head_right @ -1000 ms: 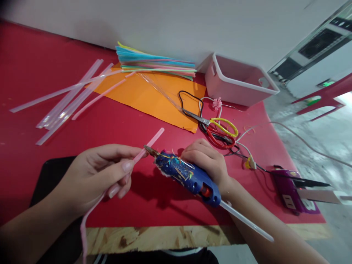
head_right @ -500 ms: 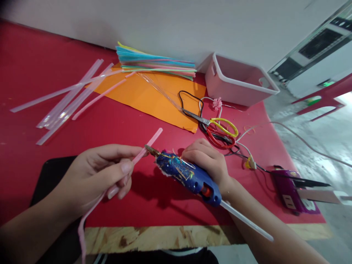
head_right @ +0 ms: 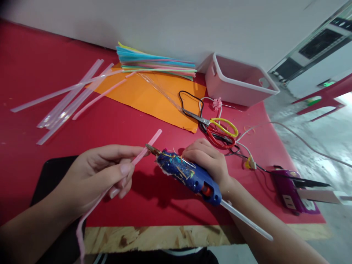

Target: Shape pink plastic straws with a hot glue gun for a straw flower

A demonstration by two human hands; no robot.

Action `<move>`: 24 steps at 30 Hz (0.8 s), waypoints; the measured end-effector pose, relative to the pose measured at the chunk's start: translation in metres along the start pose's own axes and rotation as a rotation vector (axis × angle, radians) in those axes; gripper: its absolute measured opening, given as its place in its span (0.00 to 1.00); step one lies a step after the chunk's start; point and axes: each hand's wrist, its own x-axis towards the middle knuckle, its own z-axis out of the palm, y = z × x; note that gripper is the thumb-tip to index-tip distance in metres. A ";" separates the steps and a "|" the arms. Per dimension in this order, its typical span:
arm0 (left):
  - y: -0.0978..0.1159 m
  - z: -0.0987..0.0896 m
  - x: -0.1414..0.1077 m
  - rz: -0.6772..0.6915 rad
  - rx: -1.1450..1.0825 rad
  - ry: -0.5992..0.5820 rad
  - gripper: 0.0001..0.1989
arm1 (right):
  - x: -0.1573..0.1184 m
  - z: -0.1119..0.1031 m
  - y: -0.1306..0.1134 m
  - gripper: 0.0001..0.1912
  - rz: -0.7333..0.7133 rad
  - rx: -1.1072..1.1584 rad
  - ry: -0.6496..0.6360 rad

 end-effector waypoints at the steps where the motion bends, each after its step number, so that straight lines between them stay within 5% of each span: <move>1: -0.002 -0.002 0.002 0.007 -0.008 -0.033 0.20 | 0.000 0.000 0.000 0.04 0.002 -0.003 0.003; 24: -0.009 -0.009 0.005 0.053 -0.057 -0.113 0.20 | -0.003 -0.002 0.002 0.05 0.023 0.010 -0.025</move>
